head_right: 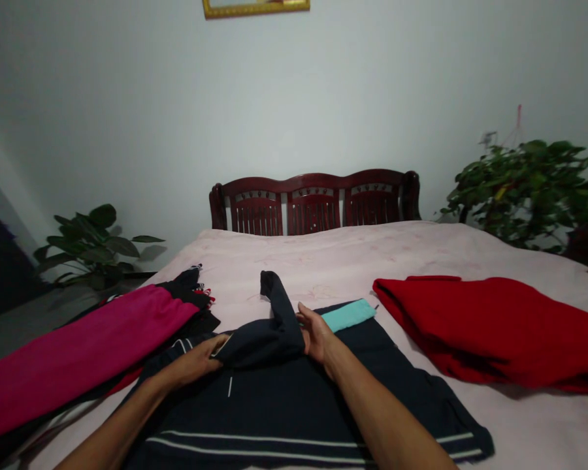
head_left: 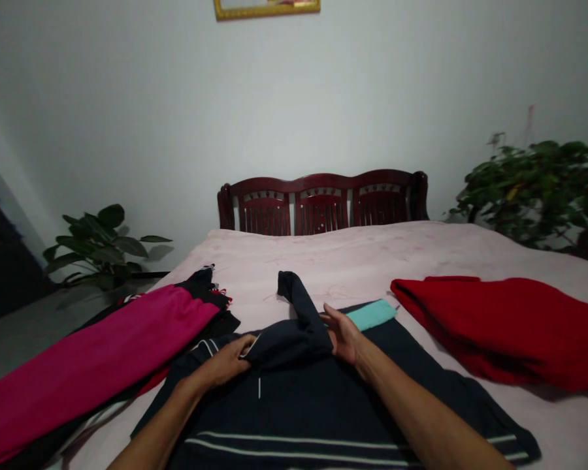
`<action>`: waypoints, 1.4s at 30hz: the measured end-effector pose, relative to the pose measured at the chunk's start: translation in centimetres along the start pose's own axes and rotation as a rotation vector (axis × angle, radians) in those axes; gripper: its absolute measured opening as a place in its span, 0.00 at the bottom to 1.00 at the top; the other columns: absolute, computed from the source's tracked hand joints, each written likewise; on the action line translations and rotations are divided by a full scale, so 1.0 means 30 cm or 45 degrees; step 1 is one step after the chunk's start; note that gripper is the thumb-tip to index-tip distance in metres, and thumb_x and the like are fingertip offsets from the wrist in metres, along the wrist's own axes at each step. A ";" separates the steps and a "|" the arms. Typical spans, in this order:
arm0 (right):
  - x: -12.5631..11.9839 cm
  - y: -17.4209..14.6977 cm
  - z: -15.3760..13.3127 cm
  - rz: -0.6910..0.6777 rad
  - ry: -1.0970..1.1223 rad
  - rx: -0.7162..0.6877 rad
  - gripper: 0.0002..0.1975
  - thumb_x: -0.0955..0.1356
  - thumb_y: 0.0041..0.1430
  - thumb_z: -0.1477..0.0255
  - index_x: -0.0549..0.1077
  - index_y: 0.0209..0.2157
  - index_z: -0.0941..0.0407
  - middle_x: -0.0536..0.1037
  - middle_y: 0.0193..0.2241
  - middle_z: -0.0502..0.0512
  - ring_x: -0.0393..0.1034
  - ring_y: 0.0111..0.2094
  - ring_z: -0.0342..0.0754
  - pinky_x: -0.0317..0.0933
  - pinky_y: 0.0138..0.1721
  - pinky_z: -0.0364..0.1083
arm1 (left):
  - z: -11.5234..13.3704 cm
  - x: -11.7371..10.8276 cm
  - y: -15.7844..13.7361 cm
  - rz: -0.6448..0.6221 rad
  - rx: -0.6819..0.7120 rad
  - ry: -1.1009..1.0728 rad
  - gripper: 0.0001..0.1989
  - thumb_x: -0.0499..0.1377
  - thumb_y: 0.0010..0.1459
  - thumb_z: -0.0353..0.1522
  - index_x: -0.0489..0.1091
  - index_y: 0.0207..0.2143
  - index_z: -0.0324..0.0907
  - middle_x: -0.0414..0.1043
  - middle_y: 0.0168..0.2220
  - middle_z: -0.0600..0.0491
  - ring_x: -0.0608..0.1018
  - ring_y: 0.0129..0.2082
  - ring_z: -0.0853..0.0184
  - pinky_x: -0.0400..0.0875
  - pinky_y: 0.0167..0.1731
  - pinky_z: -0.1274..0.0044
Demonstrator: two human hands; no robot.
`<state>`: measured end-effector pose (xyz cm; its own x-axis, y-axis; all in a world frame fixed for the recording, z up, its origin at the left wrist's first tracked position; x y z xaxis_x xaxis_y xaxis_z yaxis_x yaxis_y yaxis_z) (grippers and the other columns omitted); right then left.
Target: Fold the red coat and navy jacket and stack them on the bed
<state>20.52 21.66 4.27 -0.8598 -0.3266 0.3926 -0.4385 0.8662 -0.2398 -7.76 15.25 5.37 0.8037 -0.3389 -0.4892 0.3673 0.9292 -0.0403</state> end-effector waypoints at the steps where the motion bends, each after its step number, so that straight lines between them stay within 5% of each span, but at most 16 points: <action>1: 0.008 0.004 -0.008 -0.029 -0.010 0.054 0.18 0.64 0.58 0.56 0.73 0.36 0.58 0.80 0.30 0.59 0.77 0.34 0.51 0.70 0.41 0.52 | 0.013 0.006 -0.004 -0.052 0.004 0.016 0.22 0.59 0.45 0.28 0.74 0.45 0.43 0.76 0.45 0.54 0.74 0.48 0.58 0.65 0.51 0.72; 6: 0.069 0.048 -0.039 -0.026 -0.156 0.156 0.13 0.73 0.45 0.71 0.75 0.34 0.61 0.80 0.24 0.59 0.75 0.24 0.53 0.70 0.31 0.51 | 0.012 0.016 -0.029 -0.117 -0.232 -0.043 0.16 0.63 0.48 0.44 0.78 0.34 0.43 0.79 0.34 0.54 0.77 0.40 0.56 0.70 0.41 0.73; 9: 0.063 0.045 -0.062 0.080 -0.082 -0.062 0.14 0.72 0.43 0.73 0.75 0.36 0.58 0.80 0.25 0.55 0.73 0.23 0.50 0.69 0.30 0.49 | -0.012 0.007 -0.037 -0.100 -0.281 -0.105 0.22 0.62 0.49 0.51 0.77 0.32 0.41 0.78 0.32 0.53 0.76 0.34 0.60 0.70 0.34 0.74; 13: -0.037 -0.027 -0.065 0.321 0.133 -0.416 0.13 0.65 0.50 0.69 0.72 0.40 0.51 0.81 0.34 0.50 0.75 0.39 0.48 0.69 0.42 0.46 | -0.038 -0.002 -0.027 -0.079 -0.307 -0.161 0.27 0.60 0.47 0.55 0.75 0.33 0.40 0.76 0.29 0.53 0.75 0.29 0.63 0.68 0.28 0.76; 17: -0.172 -0.122 -0.016 0.491 0.239 -0.361 0.05 0.62 0.54 0.67 0.68 0.32 0.50 0.77 0.28 0.53 0.74 0.33 0.49 0.69 0.34 0.48 | -0.066 -0.002 -0.005 -0.049 -0.306 -0.205 0.25 0.63 0.46 0.53 0.73 0.31 0.40 0.74 0.26 0.54 0.73 0.26 0.66 0.66 0.26 0.77; 21: -0.256 -0.168 -0.023 0.493 0.226 -0.116 0.15 0.58 0.63 0.58 0.66 0.30 0.53 0.75 0.26 0.55 0.69 0.23 0.46 0.61 0.20 0.43 | -0.079 0.003 -0.001 -0.107 -0.304 -0.262 0.21 0.63 0.48 0.49 0.74 0.32 0.39 0.75 0.28 0.53 0.75 0.28 0.64 0.68 0.29 0.76; 27: -0.304 -0.100 -0.118 0.505 0.151 0.199 0.20 0.63 0.62 0.52 0.68 0.33 0.56 0.73 0.23 0.51 0.66 0.18 0.42 0.54 0.16 0.39 | -0.031 -0.010 -0.030 -0.224 -0.190 -0.234 0.16 0.63 0.47 0.35 0.76 0.41 0.42 0.79 0.38 0.54 0.78 0.41 0.59 0.71 0.43 0.72; 31: -0.299 -0.015 -0.146 0.528 0.210 0.128 0.16 0.66 0.64 0.60 0.71 0.46 0.58 0.76 0.40 0.56 0.73 0.36 0.46 0.69 0.35 0.47 | -0.010 -0.011 -0.046 -0.272 -0.187 -0.129 0.16 0.58 0.45 0.29 0.77 0.38 0.42 0.79 0.38 0.55 0.77 0.44 0.59 0.70 0.48 0.71; 35: -0.286 0.033 -0.161 0.523 0.348 -0.060 0.19 0.67 0.64 0.63 0.68 0.54 0.56 0.71 0.52 0.58 0.70 0.48 0.51 0.68 0.48 0.56 | -0.002 -0.001 -0.051 -0.278 -0.146 -0.190 0.17 0.54 0.42 0.26 0.77 0.35 0.40 0.79 0.34 0.55 0.78 0.38 0.61 0.71 0.44 0.71; 39: -0.311 -0.005 -0.158 0.567 0.478 -0.200 0.16 0.67 0.63 0.65 0.71 0.50 0.56 0.75 0.48 0.57 0.72 0.44 0.49 0.70 0.44 0.53 | -0.021 -0.019 -0.040 -0.025 -0.111 -0.165 0.15 0.54 0.39 0.25 0.75 0.31 0.40 0.78 0.32 0.55 0.78 0.36 0.62 0.71 0.40 0.73; 42: -0.351 -0.074 -0.132 0.633 0.532 -0.188 0.05 0.65 0.60 0.73 0.74 0.37 0.56 0.79 0.31 0.54 0.74 0.31 0.46 0.71 0.33 0.46 | -0.065 -0.030 -0.029 0.169 -0.204 -0.114 0.15 0.53 0.36 0.25 0.72 0.30 0.41 0.77 0.29 0.56 0.78 0.34 0.63 0.71 0.36 0.75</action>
<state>31.57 24.67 4.17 -0.7637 0.2734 0.5849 0.0501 0.9283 -0.3684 -9.72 15.05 4.15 0.8809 -0.2174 -0.4204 0.1824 0.9756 -0.1224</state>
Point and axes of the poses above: each hand's wrist, its own y-axis towards the middle knuckle, its own x-axis out of the palm, z = x × y, the point moved 2 cm from there along y, towards the middle knuckle
